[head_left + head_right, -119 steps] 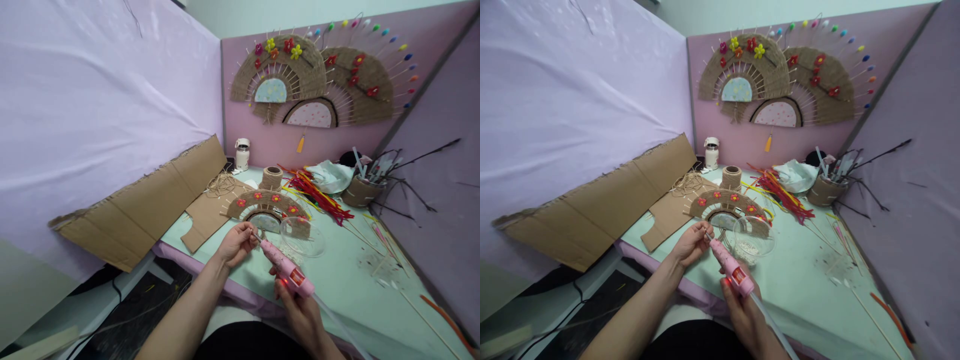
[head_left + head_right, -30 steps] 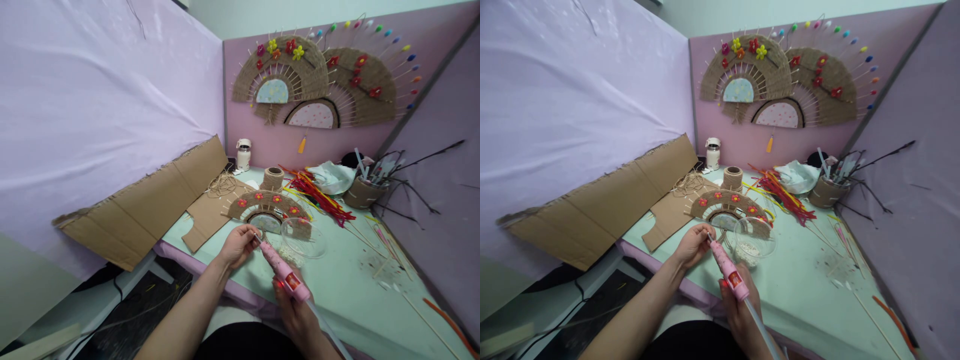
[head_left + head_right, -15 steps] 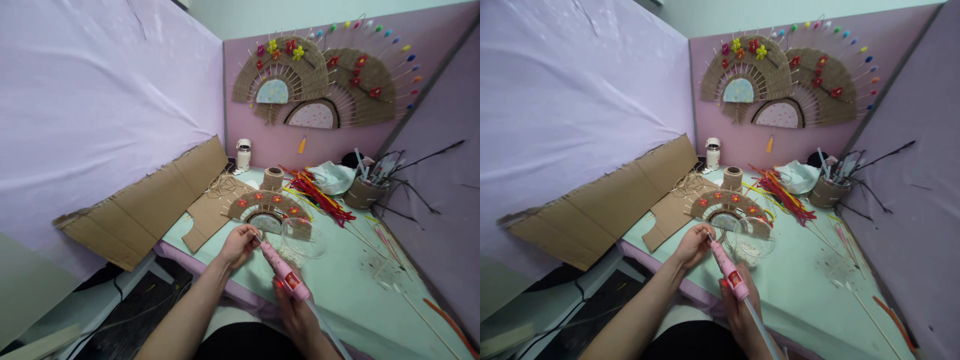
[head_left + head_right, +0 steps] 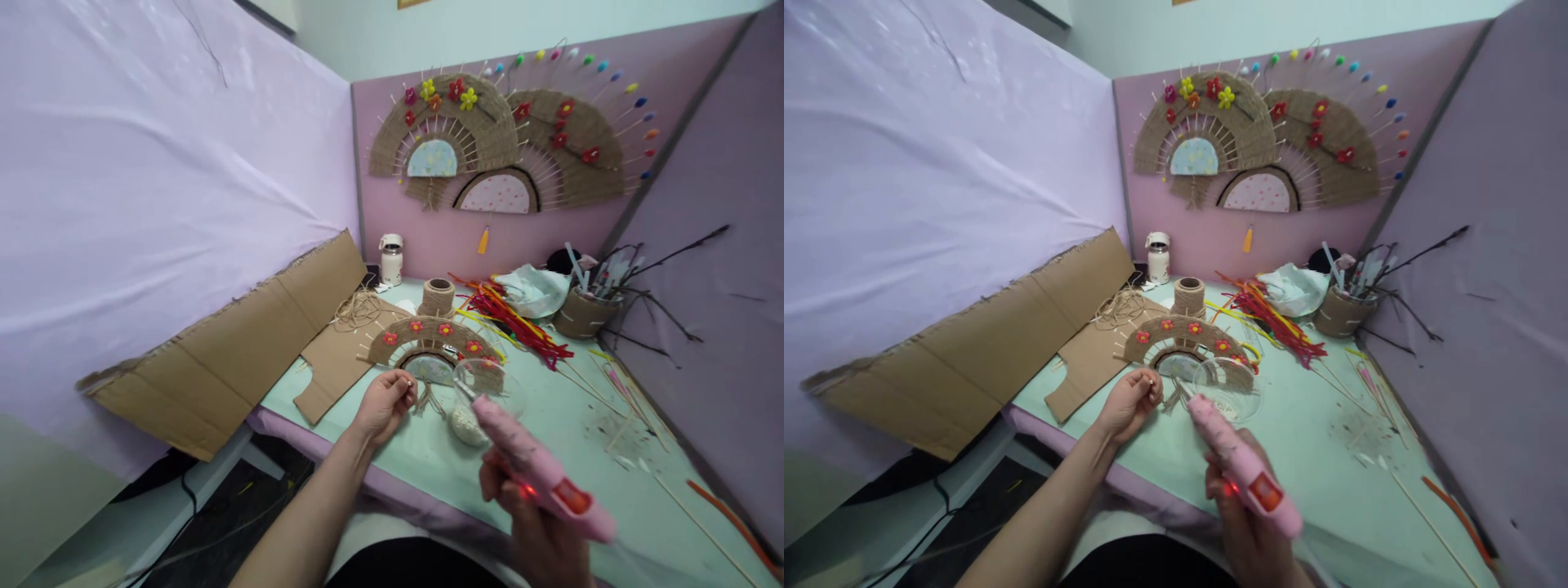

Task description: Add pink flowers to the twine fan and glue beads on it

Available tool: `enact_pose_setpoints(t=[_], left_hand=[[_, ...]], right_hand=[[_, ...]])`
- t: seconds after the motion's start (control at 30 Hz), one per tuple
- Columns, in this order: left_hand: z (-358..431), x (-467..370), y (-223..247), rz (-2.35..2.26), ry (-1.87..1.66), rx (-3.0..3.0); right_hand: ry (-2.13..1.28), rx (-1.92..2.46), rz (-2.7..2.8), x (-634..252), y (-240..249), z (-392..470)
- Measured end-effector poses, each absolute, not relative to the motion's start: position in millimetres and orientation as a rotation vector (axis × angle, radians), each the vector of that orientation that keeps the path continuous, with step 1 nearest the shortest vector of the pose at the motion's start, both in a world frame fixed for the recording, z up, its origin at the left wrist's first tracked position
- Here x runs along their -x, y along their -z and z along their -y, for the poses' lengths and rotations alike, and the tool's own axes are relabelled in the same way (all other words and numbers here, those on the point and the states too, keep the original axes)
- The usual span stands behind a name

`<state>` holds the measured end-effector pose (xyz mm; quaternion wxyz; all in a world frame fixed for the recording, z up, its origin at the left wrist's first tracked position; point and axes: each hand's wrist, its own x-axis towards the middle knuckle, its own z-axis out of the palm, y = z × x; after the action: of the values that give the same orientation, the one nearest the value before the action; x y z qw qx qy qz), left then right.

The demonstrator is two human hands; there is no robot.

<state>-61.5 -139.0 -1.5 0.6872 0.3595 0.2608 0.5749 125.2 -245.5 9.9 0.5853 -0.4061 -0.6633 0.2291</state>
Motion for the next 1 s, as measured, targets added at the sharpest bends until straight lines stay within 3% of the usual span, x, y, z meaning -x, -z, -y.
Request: enact_pose_setpoints(t=[0.17, 0.43, 0.63, 1.0], left_hand=[[126, 68, -43, -0.700, -1.340, -1.098], [64, 63, -129, -1.047, -1.285, -1.930], [37, 57, -139, -1.149, -1.127, -2.545], [42, 57, -136, -1.225, -1.065, -2.686]], right_hand=[[-0.557, 0.951, 1.291, -163, -50, 213], [-0.567, 1.082, 1.170, -198, -46, 140], [-0.583, 1.123, 1.222, -202, -34, 134], [-0.639, 1.106, 1.270, -204, -43, 124]])
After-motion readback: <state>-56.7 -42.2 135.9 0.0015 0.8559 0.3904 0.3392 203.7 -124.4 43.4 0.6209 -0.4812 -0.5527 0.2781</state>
